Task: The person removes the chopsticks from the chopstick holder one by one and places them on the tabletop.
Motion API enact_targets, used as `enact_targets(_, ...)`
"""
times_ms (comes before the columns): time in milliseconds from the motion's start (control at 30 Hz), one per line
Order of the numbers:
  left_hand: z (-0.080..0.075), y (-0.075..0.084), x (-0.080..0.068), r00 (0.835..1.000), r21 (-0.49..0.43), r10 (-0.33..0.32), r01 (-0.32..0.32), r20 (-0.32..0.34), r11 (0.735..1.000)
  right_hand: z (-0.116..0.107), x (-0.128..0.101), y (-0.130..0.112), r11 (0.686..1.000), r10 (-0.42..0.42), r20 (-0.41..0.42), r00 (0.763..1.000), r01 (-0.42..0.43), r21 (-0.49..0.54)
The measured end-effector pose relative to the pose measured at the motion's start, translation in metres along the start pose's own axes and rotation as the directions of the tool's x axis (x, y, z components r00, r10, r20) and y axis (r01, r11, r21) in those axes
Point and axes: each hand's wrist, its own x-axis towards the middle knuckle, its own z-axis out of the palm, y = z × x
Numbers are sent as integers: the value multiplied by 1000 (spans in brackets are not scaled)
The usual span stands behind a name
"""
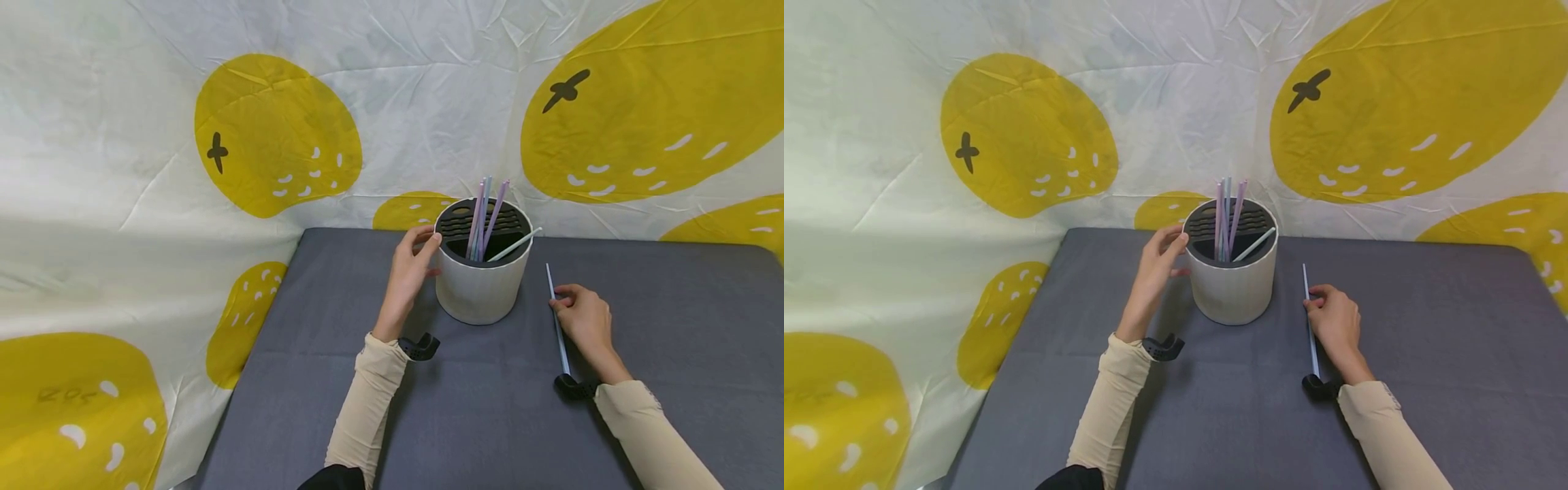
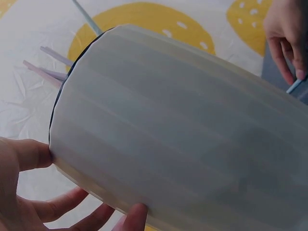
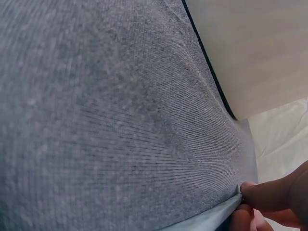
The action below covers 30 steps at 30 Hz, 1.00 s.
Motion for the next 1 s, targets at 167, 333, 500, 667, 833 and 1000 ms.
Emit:
enact_targets(167,0,0,1,1000,-1,-3,3,-1,1000,0,0,0,1000,-11,3,1000,11,0)
enact_targets(333,1,-1,2,1000,-3,-7,7,2,1000,-5,-1,-3,999,-41,-4,999,41,16)
enact_targets(500,0,-3,5,1000,-5,1,-1,3,1000,-11,-3,-15,984,-89,-45,995,95,151)
enact_targets(667,-1,-5,5,1000,1,4,-4,-1,1000,-14,-9,-33,924,-162,-122,979,194,329)
enact_targets(833,-1,-5,5,1000,-7,9,-9,2,1000,-20,-15,-57,820,-245,-221,944,324,472)
enact_targets(1000,-1,-5,6,1000,-10,16,-15,11,1000,-30,-19,-82,725,-356,-348,867,491,483)
